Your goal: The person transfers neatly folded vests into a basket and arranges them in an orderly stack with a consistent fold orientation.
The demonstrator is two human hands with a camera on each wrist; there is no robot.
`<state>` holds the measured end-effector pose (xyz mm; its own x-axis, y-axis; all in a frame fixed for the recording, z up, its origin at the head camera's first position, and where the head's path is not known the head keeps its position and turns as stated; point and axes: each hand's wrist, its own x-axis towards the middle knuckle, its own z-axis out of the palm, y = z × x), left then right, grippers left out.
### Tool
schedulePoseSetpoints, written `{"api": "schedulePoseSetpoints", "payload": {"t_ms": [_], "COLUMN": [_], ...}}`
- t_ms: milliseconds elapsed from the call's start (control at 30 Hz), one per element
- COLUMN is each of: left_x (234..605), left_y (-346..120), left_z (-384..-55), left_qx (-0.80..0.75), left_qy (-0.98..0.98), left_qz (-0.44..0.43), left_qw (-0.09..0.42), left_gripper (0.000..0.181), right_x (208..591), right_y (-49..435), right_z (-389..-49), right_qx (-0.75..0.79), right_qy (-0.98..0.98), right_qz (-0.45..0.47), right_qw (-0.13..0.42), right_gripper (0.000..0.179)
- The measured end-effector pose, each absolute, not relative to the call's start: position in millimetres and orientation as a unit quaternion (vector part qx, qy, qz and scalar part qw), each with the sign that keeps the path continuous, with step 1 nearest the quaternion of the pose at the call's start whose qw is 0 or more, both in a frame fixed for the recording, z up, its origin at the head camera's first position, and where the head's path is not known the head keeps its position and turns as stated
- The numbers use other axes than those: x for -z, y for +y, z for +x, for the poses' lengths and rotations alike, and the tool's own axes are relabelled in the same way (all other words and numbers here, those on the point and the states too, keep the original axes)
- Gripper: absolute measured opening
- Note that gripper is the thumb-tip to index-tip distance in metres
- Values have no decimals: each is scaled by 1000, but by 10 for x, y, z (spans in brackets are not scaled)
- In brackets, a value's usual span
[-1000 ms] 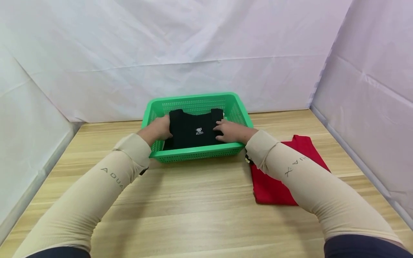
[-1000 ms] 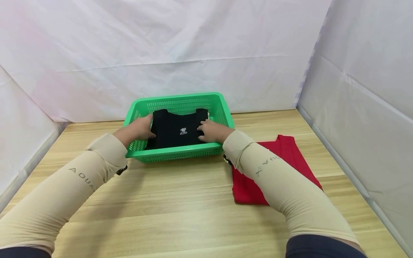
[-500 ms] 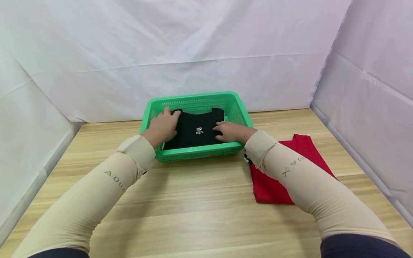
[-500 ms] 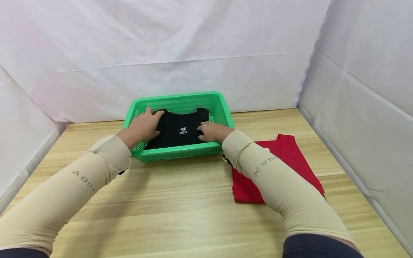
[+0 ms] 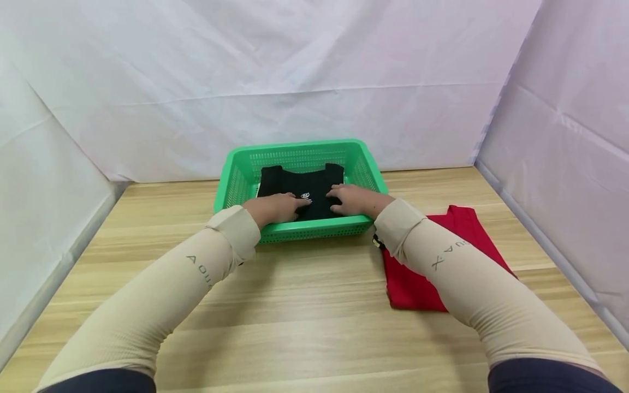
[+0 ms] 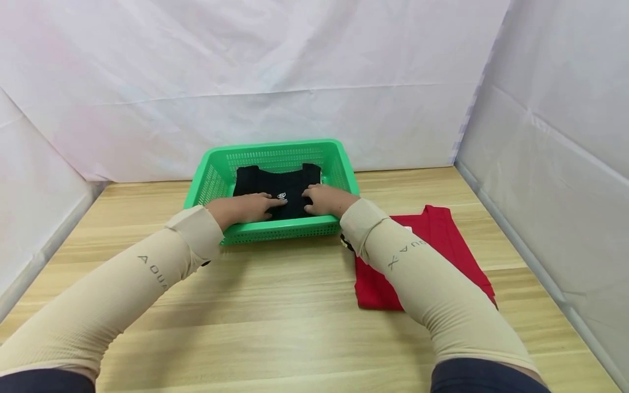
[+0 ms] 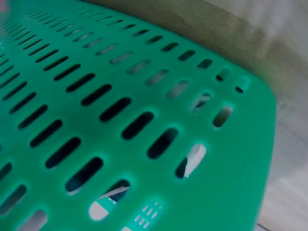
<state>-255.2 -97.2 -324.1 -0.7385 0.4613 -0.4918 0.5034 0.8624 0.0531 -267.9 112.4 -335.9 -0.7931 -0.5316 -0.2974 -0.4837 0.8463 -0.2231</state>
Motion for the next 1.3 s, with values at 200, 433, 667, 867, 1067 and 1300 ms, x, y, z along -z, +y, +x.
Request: {"api": "schedulePoseSetpoints", "payload": {"t_ms": [200, 433, 667, 867, 1067, 1300], "left_x": [3237, 3228, 3208, 3201, 3251, 3207], "left_y": [-980, -963, -915, -924, -959, -925], "left_z": [-2540, -2484, -2485, -2475, -2473, -2464], "left_qx": [33, 0, 21, 25, 19, 26], "left_qy": [929, 933, 934, 936, 935, 934], "left_qz": [248, 214, 210, 195, 196, 211], "left_qw": [274, 289, 288, 293, 294, 286], "left_gripper": [56, 55, 56, 57, 56, 57], "right_x": [3322, 3095, 3004, 3315, 3655, 3721], "right_y": [1133, 1390, 2107, 2790, 3196, 3302], "right_z": [-2670, -2339, -1885, -1668, -1510, -1384], "right_qx": [125, 288, 242, 157, 157, 120], "right_qy": [941, 906, 928, 961, 956, 962], "right_qz": [-292, -276, -244, -214, -184, -187], "right_qw": [113, -143, -143, 75, 169, 160], "right_gripper": [41, 23, 19, 59, 98, 107]}}
